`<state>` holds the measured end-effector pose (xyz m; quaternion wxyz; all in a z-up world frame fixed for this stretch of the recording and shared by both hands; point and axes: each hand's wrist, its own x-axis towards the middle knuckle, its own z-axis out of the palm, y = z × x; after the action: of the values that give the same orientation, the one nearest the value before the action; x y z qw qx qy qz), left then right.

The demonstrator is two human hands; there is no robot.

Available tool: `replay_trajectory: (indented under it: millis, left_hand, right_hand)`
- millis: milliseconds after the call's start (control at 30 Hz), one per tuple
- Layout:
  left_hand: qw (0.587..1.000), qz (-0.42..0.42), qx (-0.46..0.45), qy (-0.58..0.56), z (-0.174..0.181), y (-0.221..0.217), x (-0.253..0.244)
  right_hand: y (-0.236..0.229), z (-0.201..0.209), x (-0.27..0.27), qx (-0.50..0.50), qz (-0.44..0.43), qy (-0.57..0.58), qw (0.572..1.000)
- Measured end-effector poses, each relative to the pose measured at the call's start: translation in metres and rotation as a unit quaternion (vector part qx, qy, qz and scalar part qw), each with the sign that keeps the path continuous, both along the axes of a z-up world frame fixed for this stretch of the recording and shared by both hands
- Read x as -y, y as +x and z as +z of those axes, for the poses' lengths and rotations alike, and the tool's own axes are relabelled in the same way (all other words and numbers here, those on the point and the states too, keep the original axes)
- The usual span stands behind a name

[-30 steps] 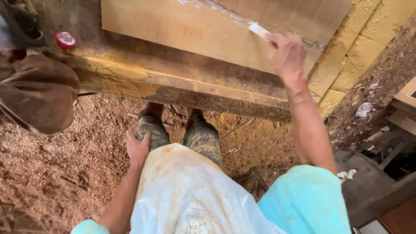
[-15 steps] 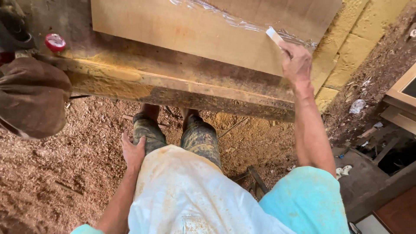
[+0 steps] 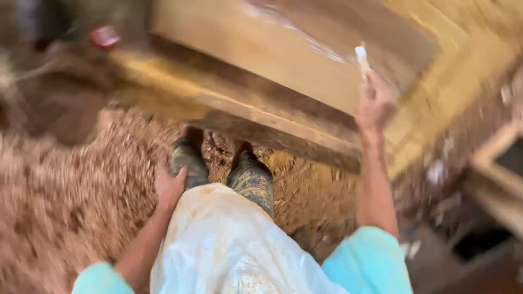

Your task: Applying wood glue to a wooden board and spreading it evenly with a stick in a workshop.

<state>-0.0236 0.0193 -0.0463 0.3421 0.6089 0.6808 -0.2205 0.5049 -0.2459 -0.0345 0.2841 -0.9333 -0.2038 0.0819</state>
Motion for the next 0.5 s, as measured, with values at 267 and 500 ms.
replay_trajectory:
  millis: [267, 500]
  left_hand:
    - [0.995, 0.083, 0.057, -0.023, -0.006, -0.026, 0.002]
    - [0.988, 0.029, 0.151, -0.019, 0.071, 0.049, -0.055]
  right_hand:
    - [-0.087, 0.085, -0.264, -0.314, 0.041, 0.199, 0.928]
    - [-0.029, 0.146, -0.399, 0.124, 0.399, 0.134, 0.898]
